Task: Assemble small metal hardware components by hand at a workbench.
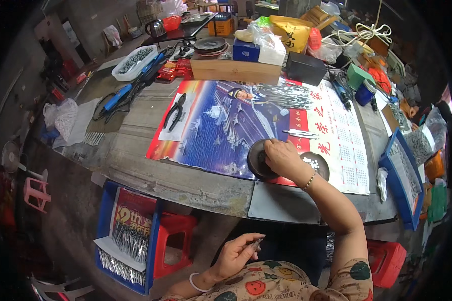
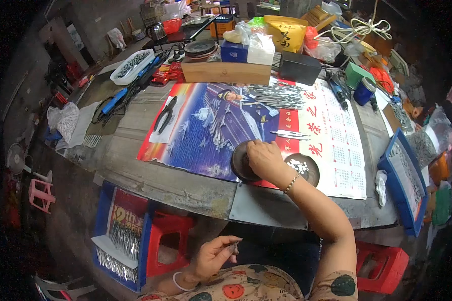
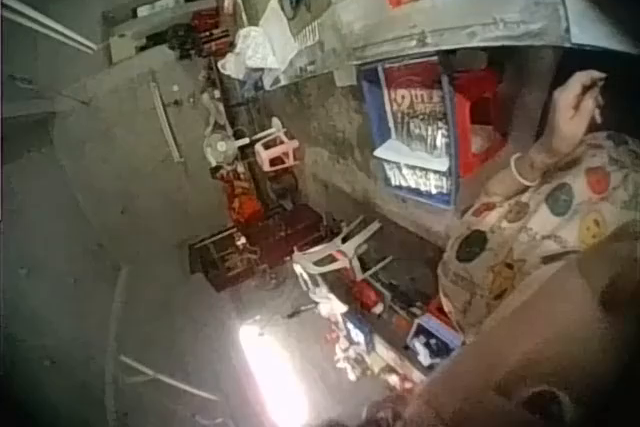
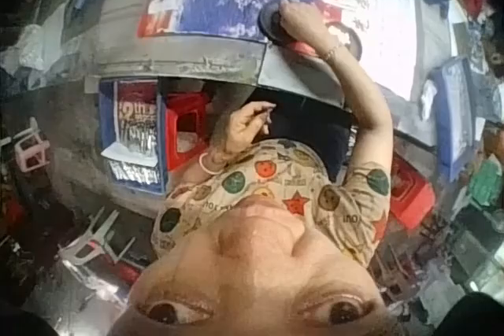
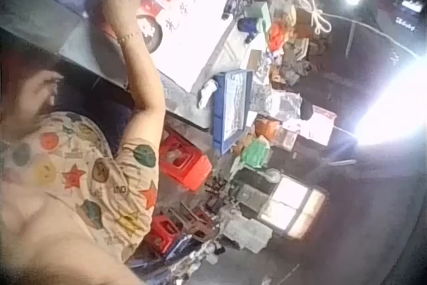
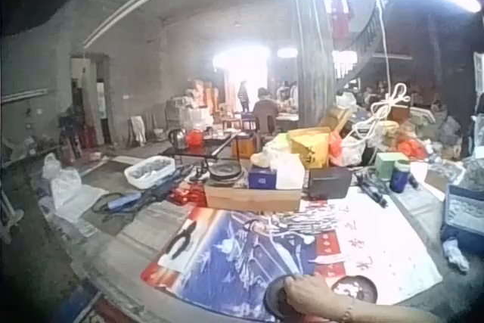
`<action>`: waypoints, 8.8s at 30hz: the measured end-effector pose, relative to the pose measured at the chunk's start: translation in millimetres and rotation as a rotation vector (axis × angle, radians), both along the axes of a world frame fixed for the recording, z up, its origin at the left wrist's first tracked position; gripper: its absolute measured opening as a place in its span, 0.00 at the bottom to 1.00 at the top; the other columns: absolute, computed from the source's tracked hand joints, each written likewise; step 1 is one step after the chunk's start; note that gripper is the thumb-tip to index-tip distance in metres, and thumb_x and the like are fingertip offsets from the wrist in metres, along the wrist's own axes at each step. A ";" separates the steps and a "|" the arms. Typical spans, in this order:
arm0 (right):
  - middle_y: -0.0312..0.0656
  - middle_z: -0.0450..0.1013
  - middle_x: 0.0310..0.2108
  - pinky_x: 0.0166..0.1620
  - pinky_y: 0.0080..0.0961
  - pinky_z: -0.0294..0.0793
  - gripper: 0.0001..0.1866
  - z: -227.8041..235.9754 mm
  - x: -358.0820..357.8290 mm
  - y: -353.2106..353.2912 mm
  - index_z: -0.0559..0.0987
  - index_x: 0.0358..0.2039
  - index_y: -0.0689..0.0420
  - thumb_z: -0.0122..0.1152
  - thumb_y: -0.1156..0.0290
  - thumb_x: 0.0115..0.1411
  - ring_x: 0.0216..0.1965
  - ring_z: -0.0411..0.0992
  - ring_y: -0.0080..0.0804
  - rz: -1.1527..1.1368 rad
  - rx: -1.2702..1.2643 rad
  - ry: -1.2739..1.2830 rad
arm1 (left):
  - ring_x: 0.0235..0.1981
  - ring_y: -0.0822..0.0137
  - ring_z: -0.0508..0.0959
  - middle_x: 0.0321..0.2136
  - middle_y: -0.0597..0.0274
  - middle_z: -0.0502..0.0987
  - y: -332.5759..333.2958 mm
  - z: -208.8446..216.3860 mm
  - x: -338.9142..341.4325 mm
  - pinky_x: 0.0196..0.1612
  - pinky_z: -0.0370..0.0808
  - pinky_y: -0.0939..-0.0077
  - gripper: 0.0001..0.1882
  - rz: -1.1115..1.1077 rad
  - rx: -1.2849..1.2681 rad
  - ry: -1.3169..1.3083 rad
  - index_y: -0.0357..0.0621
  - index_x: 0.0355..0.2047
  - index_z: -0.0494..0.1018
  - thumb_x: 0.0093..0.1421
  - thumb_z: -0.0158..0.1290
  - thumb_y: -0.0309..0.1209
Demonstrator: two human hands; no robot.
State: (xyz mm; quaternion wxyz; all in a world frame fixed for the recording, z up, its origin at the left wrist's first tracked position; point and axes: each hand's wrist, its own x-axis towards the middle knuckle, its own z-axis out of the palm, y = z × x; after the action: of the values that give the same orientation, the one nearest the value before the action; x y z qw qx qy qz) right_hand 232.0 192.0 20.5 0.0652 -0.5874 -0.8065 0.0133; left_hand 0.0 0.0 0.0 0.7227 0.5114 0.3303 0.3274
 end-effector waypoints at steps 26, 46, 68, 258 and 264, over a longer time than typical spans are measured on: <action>0.54 0.71 0.22 0.31 0.36 0.70 0.08 18.7 36.3 -0.9 0.70 0.26 0.65 0.58 0.78 0.45 0.28 0.73 0.49 -0.045 -0.133 0.585 | 0.32 0.78 0.73 0.34 0.62 0.73 2.2 -8.2 10.2 0.38 0.72 0.85 0.16 -0.060 -0.031 0.004 0.34 0.54 0.66 0.67 0.43 0.26; 0.43 0.74 0.24 0.29 0.23 0.75 0.03 11.9 42.5 -18.3 0.73 0.26 0.67 0.58 0.82 0.51 0.26 0.76 0.28 -0.103 -0.298 1.117 | 0.28 0.80 0.73 0.31 0.63 0.74 -3.6 3.8 31.4 0.33 0.71 0.87 0.16 -0.044 0.011 0.015 0.36 0.53 0.68 0.67 0.45 0.27; 0.49 0.77 0.24 0.28 0.27 0.76 0.07 7.1 38.6 -13.9 0.76 0.35 0.67 0.55 0.79 0.56 0.25 0.79 0.33 -0.053 -0.285 1.092 | 0.29 0.80 0.72 0.33 0.62 0.73 -9.1 5.8 38.7 0.33 0.71 0.87 0.15 -0.063 -0.044 0.007 0.34 0.52 0.68 0.66 0.45 0.24; 0.44 0.66 0.29 0.44 0.36 0.64 0.11 17.1 87.2 -131.4 0.69 0.28 0.58 0.63 0.76 0.47 0.37 0.67 0.44 0.016 0.042 0.281 | 0.31 0.72 0.79 0.31 0.56 0.79 30.8 12.8 54.6 0.32 0.74 0.81 0.12 -0.008 0.366 0.136 0.34 0.43 0.74 0.59 0.51 0.16; 0.45 0.68 0.24 0.36 0.34 0.69 0.11 27.8 59.8 -170.6 0.70 0.27 0.60 0.63 0.82 0.43 0.28 0.69 0.47 0.046 -0.024 0.743 | 0.26 0.78 0.71 0.35 0.59 0.77 24.2 3.3 62.5 0.28 0.69 0.86 0.13 0.041 -0.148 -0.057 0.35 0.47 0.72 0.63 0.48 0.19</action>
State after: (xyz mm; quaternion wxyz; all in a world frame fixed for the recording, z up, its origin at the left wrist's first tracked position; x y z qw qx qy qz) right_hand 291.8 21.4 48.3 0.3465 -0.5250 -0.7406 0.2364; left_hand 62.5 24.2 3.3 0.7607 0.4403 0.3431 0.3313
